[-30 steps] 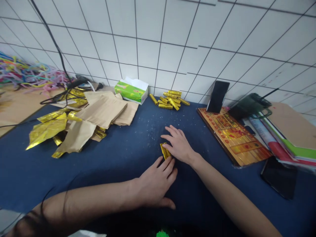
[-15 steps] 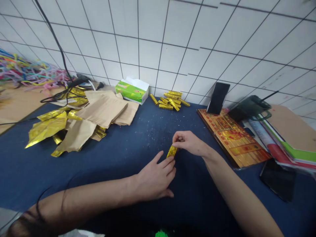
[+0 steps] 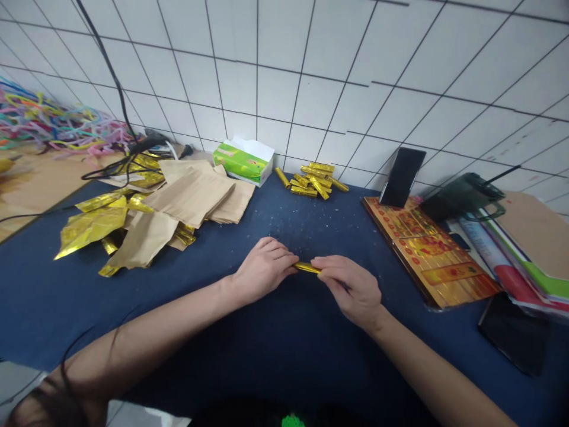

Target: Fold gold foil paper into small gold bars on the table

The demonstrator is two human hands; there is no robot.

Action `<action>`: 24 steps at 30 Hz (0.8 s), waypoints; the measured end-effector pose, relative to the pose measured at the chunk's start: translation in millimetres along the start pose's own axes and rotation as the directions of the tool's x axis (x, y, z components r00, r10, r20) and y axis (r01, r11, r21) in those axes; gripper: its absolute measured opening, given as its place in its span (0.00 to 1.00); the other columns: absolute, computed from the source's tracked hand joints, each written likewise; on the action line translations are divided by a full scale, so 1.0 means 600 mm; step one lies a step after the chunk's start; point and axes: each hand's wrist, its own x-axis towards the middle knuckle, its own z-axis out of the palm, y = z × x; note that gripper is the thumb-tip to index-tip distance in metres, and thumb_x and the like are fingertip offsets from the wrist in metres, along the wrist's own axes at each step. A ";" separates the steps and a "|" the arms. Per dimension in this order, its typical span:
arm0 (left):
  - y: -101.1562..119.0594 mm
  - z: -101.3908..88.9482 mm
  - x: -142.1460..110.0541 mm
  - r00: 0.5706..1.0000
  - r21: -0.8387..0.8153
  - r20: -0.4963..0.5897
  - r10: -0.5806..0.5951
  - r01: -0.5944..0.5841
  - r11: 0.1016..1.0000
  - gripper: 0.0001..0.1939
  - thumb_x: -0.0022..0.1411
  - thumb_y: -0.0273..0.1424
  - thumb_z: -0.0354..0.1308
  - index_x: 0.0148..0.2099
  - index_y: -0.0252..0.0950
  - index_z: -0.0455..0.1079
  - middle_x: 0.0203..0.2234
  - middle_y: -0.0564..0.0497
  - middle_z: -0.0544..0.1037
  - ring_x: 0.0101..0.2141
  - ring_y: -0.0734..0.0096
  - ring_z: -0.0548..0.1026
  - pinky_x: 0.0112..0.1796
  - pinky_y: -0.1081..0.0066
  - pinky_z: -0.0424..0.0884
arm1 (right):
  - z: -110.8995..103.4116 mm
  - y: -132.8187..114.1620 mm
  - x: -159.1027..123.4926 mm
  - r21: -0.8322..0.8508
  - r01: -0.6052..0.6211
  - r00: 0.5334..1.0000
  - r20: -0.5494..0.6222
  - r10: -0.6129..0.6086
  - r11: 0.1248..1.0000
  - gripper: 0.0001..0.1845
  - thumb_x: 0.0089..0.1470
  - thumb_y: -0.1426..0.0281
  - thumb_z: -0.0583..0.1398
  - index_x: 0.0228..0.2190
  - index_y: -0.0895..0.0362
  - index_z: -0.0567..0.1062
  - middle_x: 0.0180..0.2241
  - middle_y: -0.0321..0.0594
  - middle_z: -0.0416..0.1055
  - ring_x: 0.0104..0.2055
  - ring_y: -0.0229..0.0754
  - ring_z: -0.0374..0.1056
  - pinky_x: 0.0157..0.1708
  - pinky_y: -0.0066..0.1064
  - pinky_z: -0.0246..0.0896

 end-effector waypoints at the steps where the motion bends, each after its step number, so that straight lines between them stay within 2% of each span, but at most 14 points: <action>1: -0.001 0.002 -0.001 1.000 -0.042 -0.003 -0.011 0.011 0.999 0.10 0.62 0.32 0.49 0.41 0.34 0.69 0.33 0.50 0.76 0.37 0.70 0.71 0.43 0.67 0.63 | 0.001 0.002 -0.001 0.028 -0.052 0.999 -0.009 0.052 0.998 0.07 0.50 0.75 0.57 0.31 0.52 0.73 0.36 0.37 0.75 0.39 0.42 0.71 0.40 0.39 0.67; 4: -0.002 0.003 -0.002 0.990 -0.186 0.010 -0.138 0.138 0.973 0.09 0.61 0.31 0.50 0.38 0.35 0.70 0.31 0.51 0.77 0.34 0.72 0.73 0.39 0.71 0.65 | 0.004 0.010 -0.004 0.092 -0.238 0.971 0.016 0.238 0.967 0.04 0.51 0.72 0.57 0.31 0.53 0.71 0.36 0.39 0.75 0.38 0.42 0.71 0.40 0.38 0.66; 6: 0.000 0.001 -0.002 0.970 -0.281 0.053 -0.238 0.244 0.928 0.08 0.61 0.30 0.51 0.37 0.35 0.71 0.30 0.53 0.77 0.32 0.74 0.73 0.35 0.74 0.66 | 0.008 0.016 -0.005 0.102 -0.335 0.942 0.063 0.330 0.937 0.07 0.51 0.70 0.57 0.34 0.54 0.71 0.35 0.39 0.74 0.36 0.41 0.71 0.39 0.36 0.66; 11: 0.008 -0.003 0.001 0.910 -0.416 0.224 -0.350 0.414 0.810 0.09 0.60 0.30 0.50 0.34 0.35 0.71 0.23 0.56 0.75 0.25 0.77 0.72 0.29 0.77 0.65 | 0.012 0.019 -0.003 0.073 -0.460 0.869 0.243 0.432 0.885 0.11 0.54 0.67 0.54 0.37 0.56 0.73 0.22 0.35 0.73 0.27 0.38 0.70 0.31 0.31 0.65; 15: 0.010 0.004 0.005 0.845 -0.589 0.345 -0.410 0.534 0.606 0.12 0.62 0.31 0.45 0.32 0.32 0.67 0.20 0.55 0.72 0.22 0.77 0.73 0.25 0.77 0.65 | 0.014 0.015 0.000 0.142 -0.513 0.842 0.274 0.465 0.846 0.11 0.55 0.67 0.53 0.35 0.55 0.75 0.21 0.33 0.73 0.25 0.37 0.70 0.31 0.29 0.63; 17: 0.010 0.010 0.005 0.820 -0.658 0.389 -0.420 0.566 0.497 0.13 0.62 0.32 0.44 0.30 0.32 0.64 0.20 0.54 0.71 0.21 0.76 0.73 0.22 0.78 0.64 | 0.016 0.015 0.000 0.182 -0.539 0.830 0.285 0.480 0.823 0.11 0.55 0.68 0.54 0.35 0.56 0.75 0.20 0.33 0.73 0.25 0.37 0.70 0.31 0.28 0.63; 19: 0.010 0.015 0.005 0.805 -0.695 0.408 -0.430 0.580 0.425 0.12 0.62 0.32 0.44 0.30 0.32 0.63 0.19 0.54 0.70 0.20 0.76 0.73 0.19 0.79 0.63 | 0.018 0.017 -0.001 0.238 -0.570 0.813 0.301 0.498 0.787 0.11 0.54 0.67 0.54 0.34 0.56 0.75 0.20 0.33 0.73 0.25 0.36 0.70 0.31 0.28 0.63; 22: 0.009 0.017 0.003 0.800 -0.698 0.405 -0.443 0.584 0.414 0.10 0.61 0.30 0.46 0.30 0.32 0.63 0.17 0.54 0.70 0.19 0.77 0.72 0.20 0.79 0.64 | 0.021 0.021 -0.003 0.310 -0.607 0.791 0.326 0.518 0.732 0.10 0.53 0.67 0.55 0.34 0.56 0.75 0.20 0.33 0.73 0.24 0.36 0.69 0.29 0.28 0.64; 24: 0.006 0.015 0.001 0.821 -0.649 0.367 -0.437 0.563 0.512 0.10 0.61 0.30 0.46 0.31 0.32 0.65 0.18 0.54 0.72 0.21 0.76 0.72 0.22 0.78 0.66 | 0.022 0.023 -0.005 0.304 -0.601 0.795 0.323 0.514 0.739 0.10 0.53 0.67 0.56 0.35 0.56 0.76 0.21 0.34 0.73 0.24 0.36 0.70 0.29 0.29 0.65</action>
